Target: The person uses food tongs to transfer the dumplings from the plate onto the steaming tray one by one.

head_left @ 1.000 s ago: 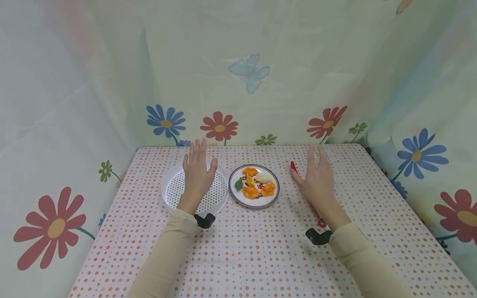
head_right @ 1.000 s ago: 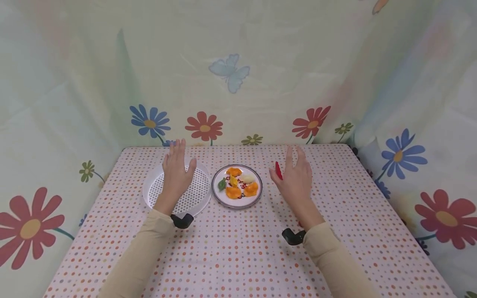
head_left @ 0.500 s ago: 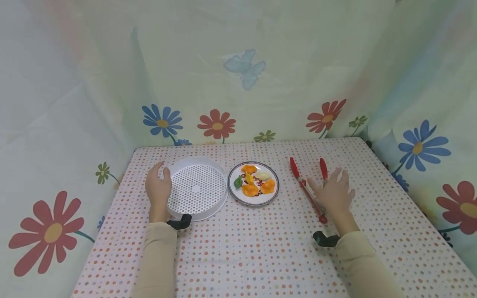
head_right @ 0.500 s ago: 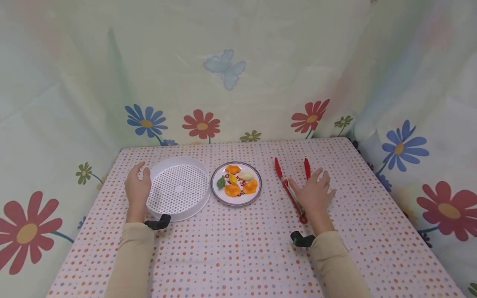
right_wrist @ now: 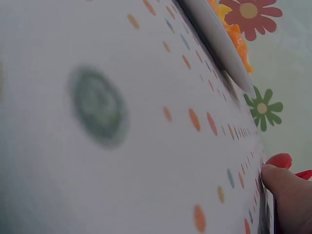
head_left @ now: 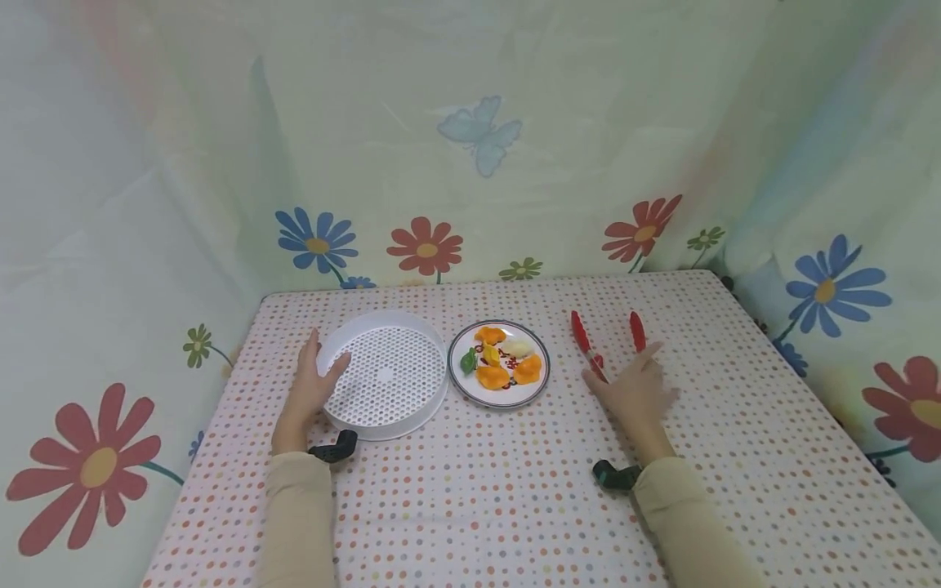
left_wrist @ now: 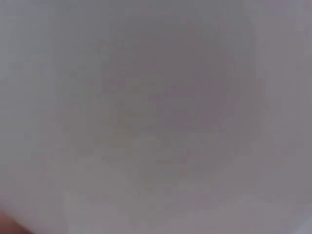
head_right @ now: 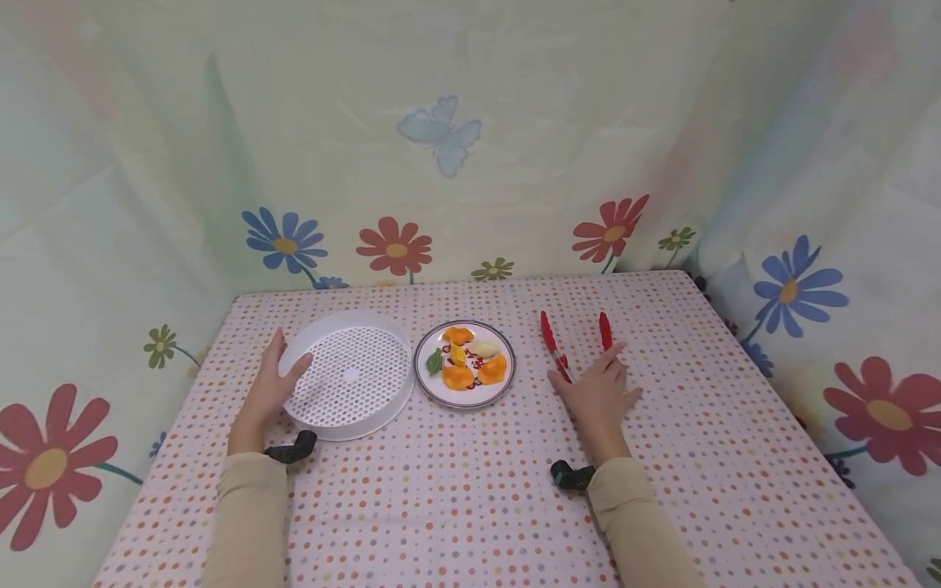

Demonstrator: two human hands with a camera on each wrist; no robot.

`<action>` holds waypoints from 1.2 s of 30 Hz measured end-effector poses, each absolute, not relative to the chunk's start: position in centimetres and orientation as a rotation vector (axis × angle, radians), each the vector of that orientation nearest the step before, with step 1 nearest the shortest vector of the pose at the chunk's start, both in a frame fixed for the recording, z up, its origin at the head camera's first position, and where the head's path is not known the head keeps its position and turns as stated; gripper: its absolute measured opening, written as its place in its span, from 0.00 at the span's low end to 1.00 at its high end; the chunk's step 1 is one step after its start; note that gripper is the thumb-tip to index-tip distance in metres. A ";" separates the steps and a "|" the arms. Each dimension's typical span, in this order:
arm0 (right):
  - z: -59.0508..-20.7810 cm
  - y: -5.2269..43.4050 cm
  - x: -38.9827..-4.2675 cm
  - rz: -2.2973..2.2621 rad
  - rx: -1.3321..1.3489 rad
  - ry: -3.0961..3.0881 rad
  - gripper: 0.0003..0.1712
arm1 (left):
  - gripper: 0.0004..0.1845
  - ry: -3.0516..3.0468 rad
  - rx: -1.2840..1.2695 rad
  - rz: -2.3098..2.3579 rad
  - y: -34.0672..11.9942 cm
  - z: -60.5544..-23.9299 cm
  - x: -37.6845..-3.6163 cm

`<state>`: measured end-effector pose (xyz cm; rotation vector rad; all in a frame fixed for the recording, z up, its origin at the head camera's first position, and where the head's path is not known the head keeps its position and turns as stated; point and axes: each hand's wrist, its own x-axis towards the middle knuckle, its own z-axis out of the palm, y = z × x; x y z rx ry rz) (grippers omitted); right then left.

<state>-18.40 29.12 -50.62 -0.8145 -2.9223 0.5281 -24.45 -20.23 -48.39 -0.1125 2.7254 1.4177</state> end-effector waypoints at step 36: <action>-48.8 32.7 -21.8 0.868 -0.762 -2.974 0.73 | 0.46 2.714 0.007 1.460 -18.5 -48.9 -25.5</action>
